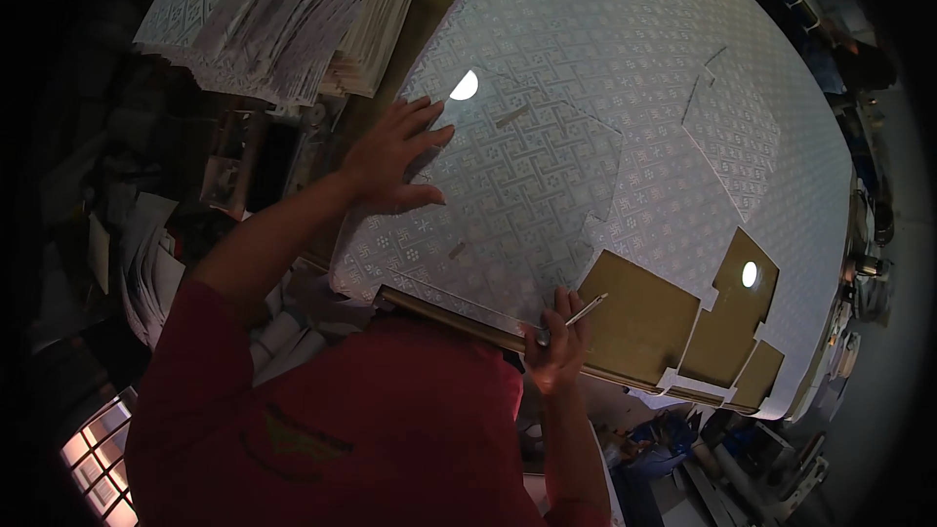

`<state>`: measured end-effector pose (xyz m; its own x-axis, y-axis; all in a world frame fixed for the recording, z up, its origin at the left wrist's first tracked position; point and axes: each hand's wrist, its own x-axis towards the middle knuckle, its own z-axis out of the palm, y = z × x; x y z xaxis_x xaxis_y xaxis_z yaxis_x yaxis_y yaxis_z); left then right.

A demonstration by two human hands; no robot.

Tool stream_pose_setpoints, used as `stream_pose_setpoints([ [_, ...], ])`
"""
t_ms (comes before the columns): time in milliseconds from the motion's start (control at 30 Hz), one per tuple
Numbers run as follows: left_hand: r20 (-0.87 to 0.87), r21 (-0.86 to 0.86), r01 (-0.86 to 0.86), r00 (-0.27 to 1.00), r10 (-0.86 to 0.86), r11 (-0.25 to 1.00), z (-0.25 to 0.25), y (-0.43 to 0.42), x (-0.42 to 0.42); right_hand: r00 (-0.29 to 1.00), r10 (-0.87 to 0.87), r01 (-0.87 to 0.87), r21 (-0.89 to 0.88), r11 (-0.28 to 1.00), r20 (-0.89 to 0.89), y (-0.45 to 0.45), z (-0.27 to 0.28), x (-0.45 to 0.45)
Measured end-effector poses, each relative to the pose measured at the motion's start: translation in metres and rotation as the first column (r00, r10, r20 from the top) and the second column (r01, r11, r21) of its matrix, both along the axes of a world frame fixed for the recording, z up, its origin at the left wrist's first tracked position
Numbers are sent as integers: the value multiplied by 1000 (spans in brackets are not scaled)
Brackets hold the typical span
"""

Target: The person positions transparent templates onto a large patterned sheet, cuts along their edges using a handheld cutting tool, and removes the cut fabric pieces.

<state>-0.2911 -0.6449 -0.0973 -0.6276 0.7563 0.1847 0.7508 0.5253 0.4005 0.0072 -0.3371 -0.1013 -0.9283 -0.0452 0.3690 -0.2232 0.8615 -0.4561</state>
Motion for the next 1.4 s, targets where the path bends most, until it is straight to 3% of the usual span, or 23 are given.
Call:
stream_pose_setpoints([
  [533, 36, -17, -9, 999, 9, 1000, 1, 2, -1, 997, 5, -6, 17, 1000, 73, 2, 6, -3],
  [1400, -20, -35, -5, 1000, 4, 999, 3, 3, -1, 998, -50, 52, -39, 998, 46, 0, 4, 2],
])
